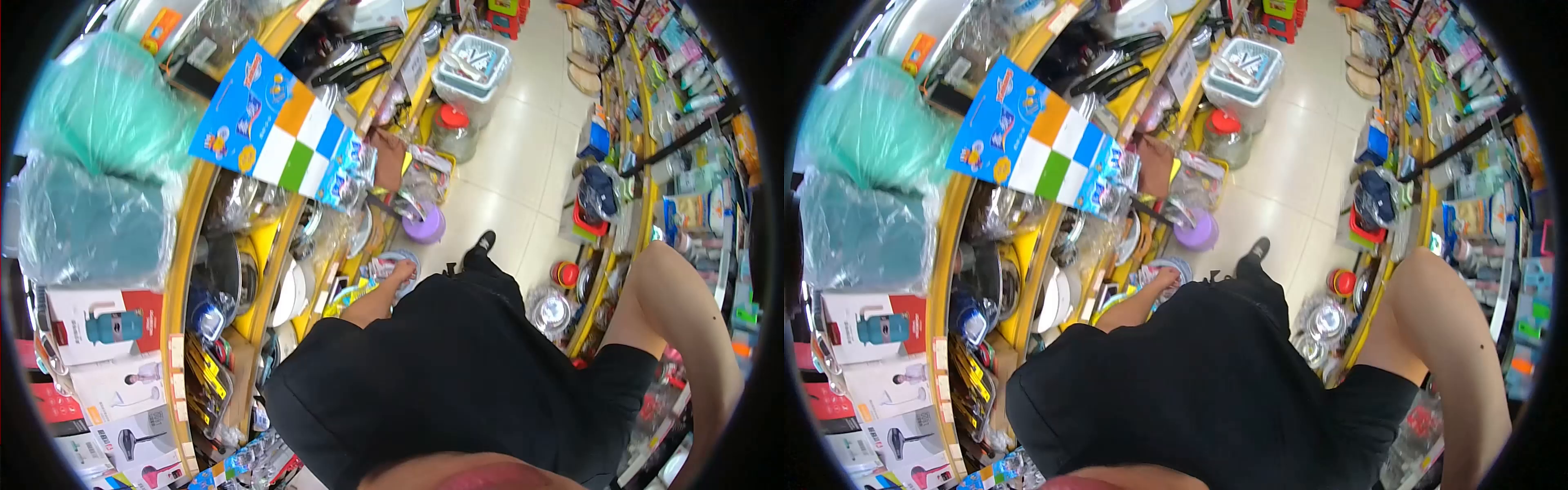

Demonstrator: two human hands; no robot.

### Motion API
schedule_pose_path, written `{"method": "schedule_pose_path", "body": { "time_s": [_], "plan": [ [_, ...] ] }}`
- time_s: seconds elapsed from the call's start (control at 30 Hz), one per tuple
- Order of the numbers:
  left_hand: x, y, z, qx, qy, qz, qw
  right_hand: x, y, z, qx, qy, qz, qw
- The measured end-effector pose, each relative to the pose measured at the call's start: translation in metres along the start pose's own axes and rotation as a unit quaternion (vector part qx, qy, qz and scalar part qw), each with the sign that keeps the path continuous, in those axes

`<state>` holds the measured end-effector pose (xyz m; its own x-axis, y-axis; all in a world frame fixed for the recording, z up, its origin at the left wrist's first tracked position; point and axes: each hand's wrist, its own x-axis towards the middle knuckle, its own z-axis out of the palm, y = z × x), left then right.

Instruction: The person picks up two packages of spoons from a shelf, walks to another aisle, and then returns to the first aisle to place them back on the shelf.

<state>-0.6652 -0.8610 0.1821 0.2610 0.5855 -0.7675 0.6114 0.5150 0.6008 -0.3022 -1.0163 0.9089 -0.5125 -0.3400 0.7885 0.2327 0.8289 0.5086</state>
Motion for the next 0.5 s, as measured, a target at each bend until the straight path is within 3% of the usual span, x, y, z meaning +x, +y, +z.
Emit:
{"method": "schedule_pose_path", "body": {
  "time_s": [0.13,0.2,0.27,0.33,0.4,0.5],
  "plan": [
    [0.014,0.081,0.015,-0.049,0.050,-0.042,0.997,-0.042,0.057,-0.025,0.029,0.006,-0.003,1.000],
    [0.043,0.128,0.017,0.043,0.040,-0.028,0.998,-0.061,0.085,-0.040,0.032,-0.011,0.006,0.999],
    [0.101,0.139,0.016,0.073,-0.030,0.004,0.997,-0.083,0.113,-0.047,0.033,-0.024,0.026,0.999],
    [0.153,0.142,0.032,0.020,0.024,0.078,0.996,-0.106,0.141,-0.053,0.040,-0.015,0.037,0.998],
    [0.107,0.227,0.049,-0.040,0.023,0.055,0.997,-0.126,0.161,-0.063,0.038,-0.004,0.035,0.999],
    [0.150,0.267,0.054,-0.039,-0.004,0.069,0.997,-0.154,0.192,-0.078,0.034,-0.016,0.052,0.998]
  ]
}}
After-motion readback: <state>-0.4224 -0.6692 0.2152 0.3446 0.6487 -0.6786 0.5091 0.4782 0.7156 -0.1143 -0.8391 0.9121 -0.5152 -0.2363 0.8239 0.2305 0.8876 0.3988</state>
